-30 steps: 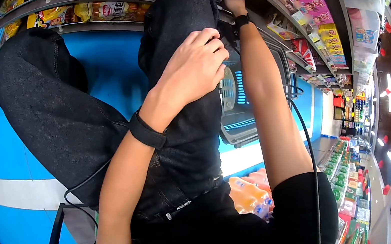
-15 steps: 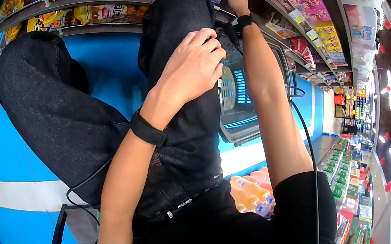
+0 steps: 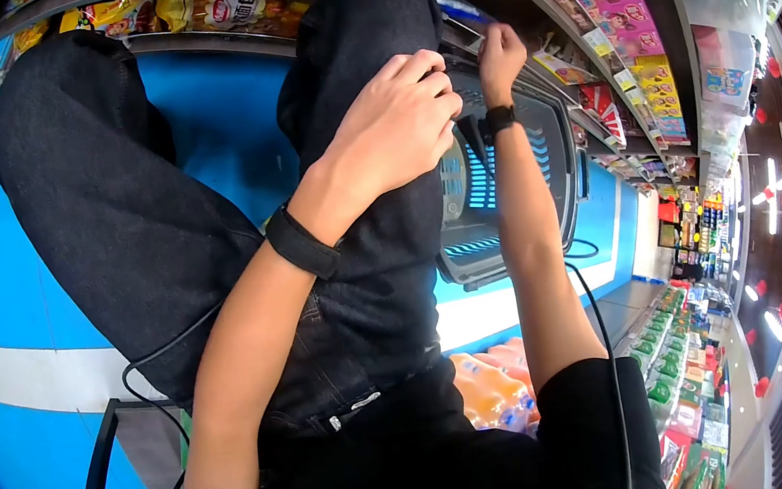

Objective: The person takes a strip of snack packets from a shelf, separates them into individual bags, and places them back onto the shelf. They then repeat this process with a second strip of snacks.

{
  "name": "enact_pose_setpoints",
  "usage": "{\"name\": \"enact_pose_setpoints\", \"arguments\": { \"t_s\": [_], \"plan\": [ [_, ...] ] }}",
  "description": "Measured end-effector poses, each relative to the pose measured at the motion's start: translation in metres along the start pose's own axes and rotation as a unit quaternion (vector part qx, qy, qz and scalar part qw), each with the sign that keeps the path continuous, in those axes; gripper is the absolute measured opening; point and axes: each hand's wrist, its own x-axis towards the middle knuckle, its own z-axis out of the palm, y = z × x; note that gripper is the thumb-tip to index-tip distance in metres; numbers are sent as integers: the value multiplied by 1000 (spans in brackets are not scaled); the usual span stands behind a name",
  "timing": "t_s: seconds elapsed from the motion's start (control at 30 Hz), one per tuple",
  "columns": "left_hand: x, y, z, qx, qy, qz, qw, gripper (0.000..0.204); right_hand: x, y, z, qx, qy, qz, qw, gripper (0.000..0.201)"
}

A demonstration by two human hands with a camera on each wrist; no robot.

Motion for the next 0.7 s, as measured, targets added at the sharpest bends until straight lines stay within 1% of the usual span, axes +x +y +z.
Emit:
{"name": "enact_pose_setpoints", "arguments": {
  "t_s": [0.03, 0.07, 0.13, 0.2, 0.23, 0.27, 0.33, 0.4, 0.43, 0.53, 0.57, 0.6, 0.63, 0.67, 0.7],
  "plan": [
    [0, 0, 0, -2, 0, -1, 1000, 10, -11, 4, -6, -44, 13, -26, 999, 24],
    [0, 0, 0, -4, 0, -3, 1000, 10, -20, 16, -13, -49, 14, -40, 998, 27],
    [0, 0, -1, -3, -6, -5, 1000, 10, -51, 0, -17, -69, 37, -52, 996, 32],
    [2, 2, -4, -1, -17, -5, 1000, 10, -70, 13, -31, -103, 21, -21, 994, 35],
    [2, 2, -3, -3, -16, -4, 1000, 10, -80, 19, -38, -152, 29, -31, 987, 34],
    [2, 2, -3, -4, -15, -3, 1000, 10, -90, 32, -40, -100, 26, 3, 995, 34],
    [2, 2, -3, -4, -17, -5, 1000, 9, -111, 50, -48, -110, -32, 57, 992, 33],
    [2, 3, -4, 0, -20, -9, 1000, 9, -133, 48, -48, -213, -71, 41, 974, 31],
    [3, 3, -4, -4, -22, -11, 1000, 9, -139, 50, -50, -280, -148, 112, 942, 31],
    [3, 4, -4, 0, -19, -11, 1000, 9, -160, 77, -52, -312, -204, 168, 913, 33],
    [3, 3, -4, -1, -20, -11, 1000, 9, -161, 76, -50, -296, -183, 179, 920, 34],
    [3, 3, -3, -3, -20, -11, 1000, 9, -159, 76, -47, -235, -139, 171, 947, 33],
    [2, 3, -2, -6, -20, -11, 1000, 9, -153, 75, -49, -243, -105, 122, 956, 31],
    [2, 3, -3, -3, -21, -12, 1000, 9, -141, 43, -47, -251, -71, 74, 962, 31],
    [2, 3, -3, 0, -22, -13, 1000, 9, -130, 28, -45, -255, -32, 17, 966, 29]
  ]
}}
